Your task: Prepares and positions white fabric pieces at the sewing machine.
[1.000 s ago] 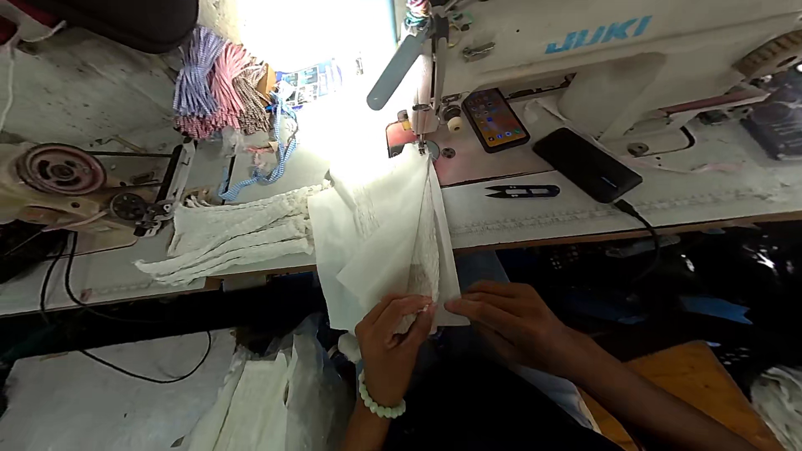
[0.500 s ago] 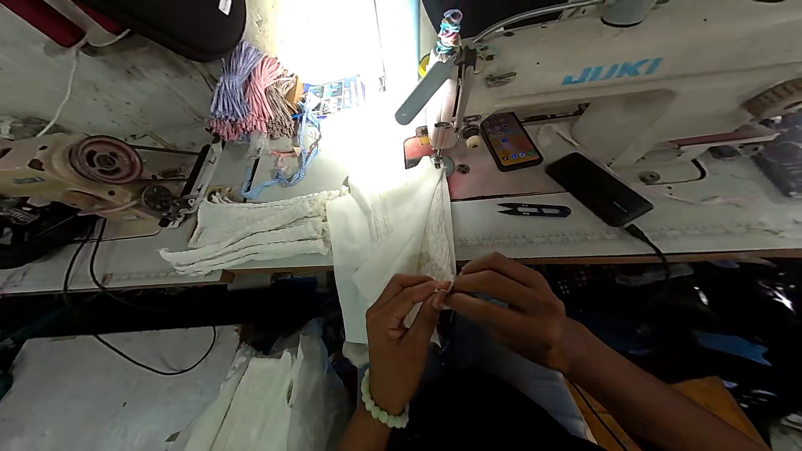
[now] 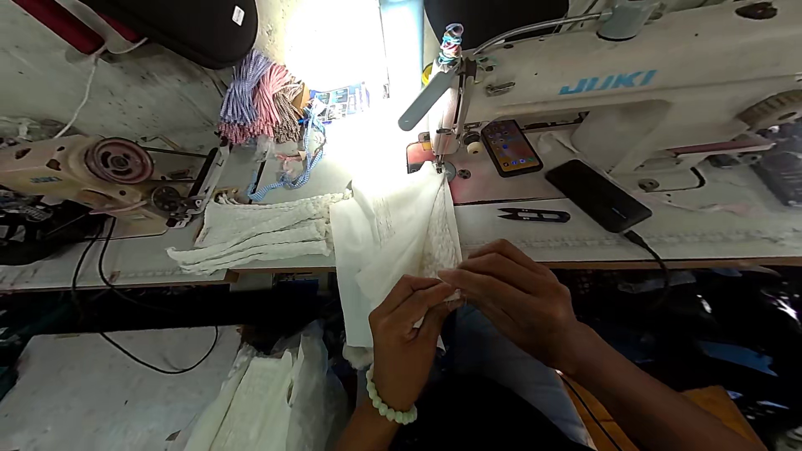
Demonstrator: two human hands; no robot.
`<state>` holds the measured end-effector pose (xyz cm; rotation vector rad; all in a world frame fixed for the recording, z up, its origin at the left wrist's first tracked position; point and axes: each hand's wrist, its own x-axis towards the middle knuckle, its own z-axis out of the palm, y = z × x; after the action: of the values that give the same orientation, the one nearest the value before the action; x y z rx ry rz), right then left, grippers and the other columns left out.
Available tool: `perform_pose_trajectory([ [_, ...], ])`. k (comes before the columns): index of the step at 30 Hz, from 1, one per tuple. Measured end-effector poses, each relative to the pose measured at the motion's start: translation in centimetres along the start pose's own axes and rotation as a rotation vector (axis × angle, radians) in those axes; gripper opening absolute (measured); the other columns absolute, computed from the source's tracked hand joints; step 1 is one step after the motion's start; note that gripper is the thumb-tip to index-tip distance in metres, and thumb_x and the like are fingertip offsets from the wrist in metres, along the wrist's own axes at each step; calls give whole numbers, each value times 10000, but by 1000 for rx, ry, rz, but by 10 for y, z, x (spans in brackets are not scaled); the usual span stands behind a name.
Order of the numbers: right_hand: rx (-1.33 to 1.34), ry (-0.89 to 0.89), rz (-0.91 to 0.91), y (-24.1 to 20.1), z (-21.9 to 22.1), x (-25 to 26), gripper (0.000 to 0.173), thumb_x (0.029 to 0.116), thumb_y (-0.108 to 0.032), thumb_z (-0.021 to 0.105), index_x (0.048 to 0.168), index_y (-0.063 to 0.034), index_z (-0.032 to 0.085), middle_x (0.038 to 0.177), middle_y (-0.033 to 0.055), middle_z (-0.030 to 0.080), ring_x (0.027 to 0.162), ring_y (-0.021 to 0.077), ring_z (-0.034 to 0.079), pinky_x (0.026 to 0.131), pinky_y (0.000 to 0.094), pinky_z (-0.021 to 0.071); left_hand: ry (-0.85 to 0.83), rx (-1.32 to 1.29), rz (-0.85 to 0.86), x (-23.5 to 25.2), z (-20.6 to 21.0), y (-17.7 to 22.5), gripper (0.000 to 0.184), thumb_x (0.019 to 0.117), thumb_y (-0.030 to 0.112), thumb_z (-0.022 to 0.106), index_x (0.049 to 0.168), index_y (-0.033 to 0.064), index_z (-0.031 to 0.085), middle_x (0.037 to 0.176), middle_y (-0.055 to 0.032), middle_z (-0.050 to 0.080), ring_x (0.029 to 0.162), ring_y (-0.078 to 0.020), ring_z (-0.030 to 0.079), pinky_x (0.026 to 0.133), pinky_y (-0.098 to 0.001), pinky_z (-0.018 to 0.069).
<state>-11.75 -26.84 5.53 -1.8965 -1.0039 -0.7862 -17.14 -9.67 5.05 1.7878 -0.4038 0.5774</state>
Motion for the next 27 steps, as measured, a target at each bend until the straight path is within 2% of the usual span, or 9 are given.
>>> perform_pose_trajectory([
  [6,71,-21,61,4,-6,-13,128,1004,-138,631,985,-69,738,835,55,658,879,117,612,828,161,487,84,-10,66,-14,11,-8,120,873,43,779,964,32,702,962,-27,763,974,-75,722,884,-219,586],
  [8,98,-35,70,3,-8,-23,119,1005,-133,632,949,-84,725,868,52,664,893,117,610,831,173,491,28,-58,18,-19,11,-9,271,893,90,774,989,122,522,994,32,762,1014,-36,715,893,-203,571],
  [11,92,-50,57,0,-6,-43,89,1024,-118,599,977,-110,674,956,45,647,980,127,614,904,199,510,-174,-21,12,-11,-10,-21,296,923,279,760,1013,87,553,1092,-23,725,1131,-72,664,986,-242,533],
  [14,63,-57,50,-4,2,-66,86,1029,-102,577,986,-123,648,983,35,632,1021,148,608,952,227,509,-236,424,-93,9,-37,-46,435,947,368,694,1159,-11,710,1213,-169,704,1190,-294,637,1020,-446,501],
  [16,29,-63,48,-6,7,-76,98,1033,-95,559,995,-131,643,983,32,631,1017,162,603,949,243,504,-321,663,-302,20,-45,-63,550,932,403,709,1293,-10,672,1273,-244,650,1192,-446,598,987,-595,481],
  [18,-1,-59,54,-6,9,-83,107,1037,-97,548,1007,-142,641,999,32,626,1034,168,595,953,249,493,-359,773,-435,25,-43,-70,612,879,424,775,1295,-9,659,1206,-270,647,1135,-482,597,941,-628,473],
  [22,-35,-49,95,-6,9,-94,81,1043,-134,555,1034,-161,631,1009,31,581,1044,152,578,961,226,485,-365,745,-588,24,-46,-62,462,913,291,766,1144,-99,677,1114,-291,662,1107,-474,615,982,-615,462],
  [24,-43,-43,85,-4,9,-97,85,1040,-125,559,1035,-153,639,986,35,600,1016,156,595,944,232,499,-223,721,-422,13,-48,-58,352,900,229,762,1023,-98,718,998,-269,689,988,-443,661,892,-587,517],
  [27,-51,-44,49,-6,7,-89,93,1038,-107,560,1056,-137,646,987,48,610,1013,173,599,957,253,497,35,637,-78,-2,-37,-36,230,882,208,755,910,-20,754,895,-140,729,870,-206,694,813,-317,559],
])
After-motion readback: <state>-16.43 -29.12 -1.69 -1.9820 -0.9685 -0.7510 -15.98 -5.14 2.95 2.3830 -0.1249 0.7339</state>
